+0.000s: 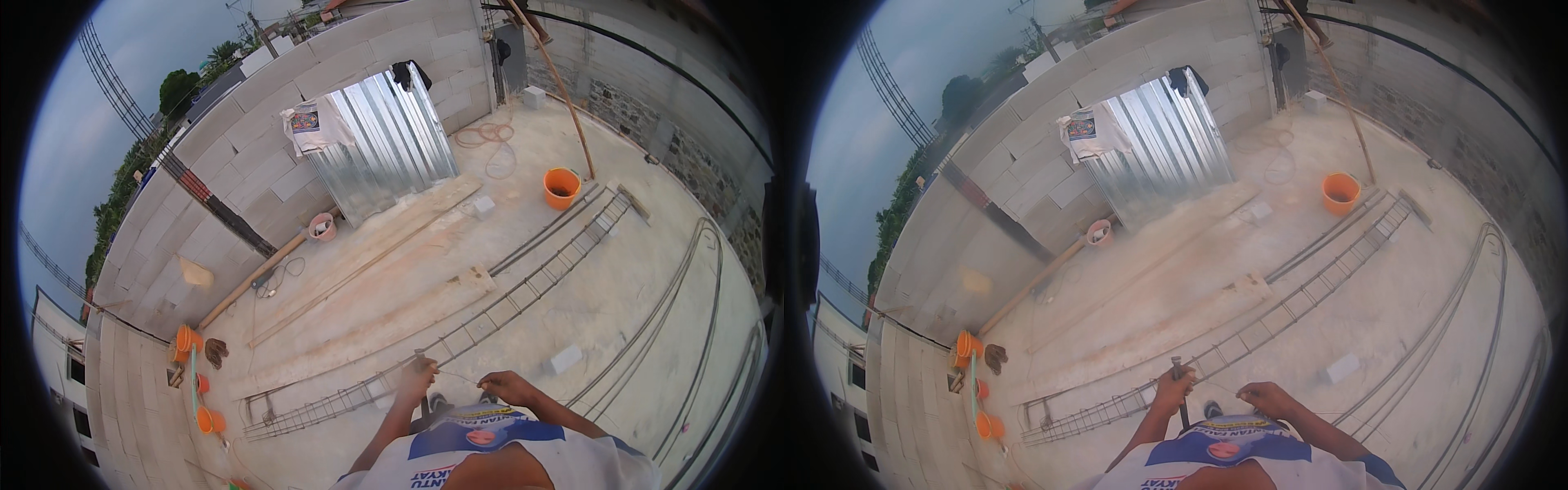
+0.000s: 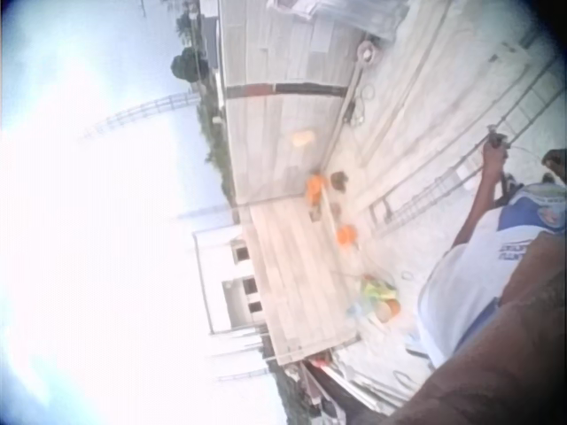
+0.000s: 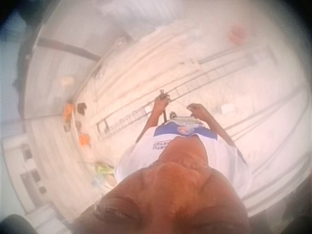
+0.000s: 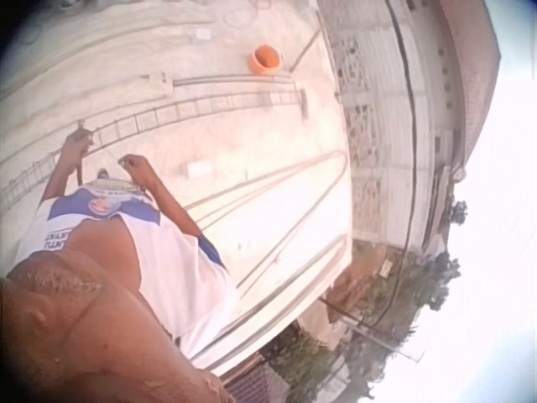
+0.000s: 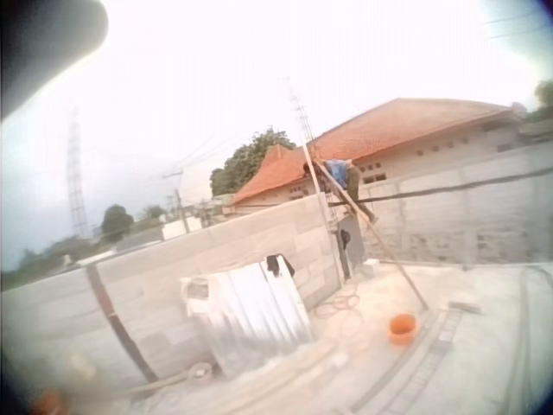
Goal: The person uses pliers to cut and bend wire, then twists wire around rebar intersections to secure a rebar cage. The person walks around the rooftop workspace, handling rebar and wire, and positions the rebar cage against a wall.
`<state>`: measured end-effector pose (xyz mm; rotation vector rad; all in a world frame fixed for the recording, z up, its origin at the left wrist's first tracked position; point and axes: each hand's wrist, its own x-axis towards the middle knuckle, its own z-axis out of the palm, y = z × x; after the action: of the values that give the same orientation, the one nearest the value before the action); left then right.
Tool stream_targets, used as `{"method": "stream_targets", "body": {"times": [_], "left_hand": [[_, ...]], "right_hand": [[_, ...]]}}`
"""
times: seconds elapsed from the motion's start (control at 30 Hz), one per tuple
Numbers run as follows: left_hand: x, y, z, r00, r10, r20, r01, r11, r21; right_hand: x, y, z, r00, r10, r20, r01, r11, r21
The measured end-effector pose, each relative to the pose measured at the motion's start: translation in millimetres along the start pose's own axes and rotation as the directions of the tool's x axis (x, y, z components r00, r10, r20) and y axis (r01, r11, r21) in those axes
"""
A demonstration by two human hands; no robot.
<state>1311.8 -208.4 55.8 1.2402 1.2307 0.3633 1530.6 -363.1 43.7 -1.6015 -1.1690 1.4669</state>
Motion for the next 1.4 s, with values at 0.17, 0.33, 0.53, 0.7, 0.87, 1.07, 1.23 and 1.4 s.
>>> {"method": "stream_targets", "body": {"times": [0.17, 0.33, 0.53, 0.7, 0.87, 1.07, 1.23, 1.4], "left_hand": [[-3.5, 2.6, -1.4, 1.0, 0.025, -0.004, -0.025, 0.999, -0.023], [-4.1, 5.6, 0.3, 0.998, 0.067, -0.012, -0.067, 0.997, -0.033], [4.3, -13.0, -3.2, 0.997, 0.075, 0.01, -0.074, 0.994, -0.08], [5.1, -15.6, -5.0, 0.997, 0.079, 0.016, -0.077, 0.995, -0.067], [-3.4, -7.5, -11.2, 0.997, 0.077, 0.001, -0.077, 0.997, -0.025], [-7.0, -31.5, -17.9, 0.995, 0.096, -0.024, -0.097, 0.994, -0.045], [-25.3, -41.4, -29.9, 0.996, 0.069, -0.06, -0.068, 0.998, 0.018], [-41.8, -64.1, -49.4, 0.979, 0.131, -0.159, -0.127, 0.991, 0.036]], "right_hand": [[-2.0, -11.1, -0.5, 1.0, -0.013, 0.013, 0.014, 0.999, -0.043], [0.1, -6.6, 1.4, 0.996, 0.082, 0.042, -0.081, 0.997, -0.018], [1.4, -1.6, 5.3, 1.0, -0.022, 0.014, 0.024, 0.985, -0.171], [0.0, -4.6, 9.7, 0.999, -0.036, 0.006, 0.036, 0.976, -0.214], [4.2, -9.3, 14.6, 0.999, -0.05, 0.014, 0.052, 0.967, -0.249], [11.1, -0.7, 27.7, 0.999, 0.039, 0.025, -0.032, 0.974, -0.225], [14.8, -6.7, 43.5, 0.989, 0.125, 0.083, -0.093, 0.945, -0.314], [27.4, -1.5, 60.1, 0.985, 0.115, 0.124, -0.07, 0.945, -0.319]]}}
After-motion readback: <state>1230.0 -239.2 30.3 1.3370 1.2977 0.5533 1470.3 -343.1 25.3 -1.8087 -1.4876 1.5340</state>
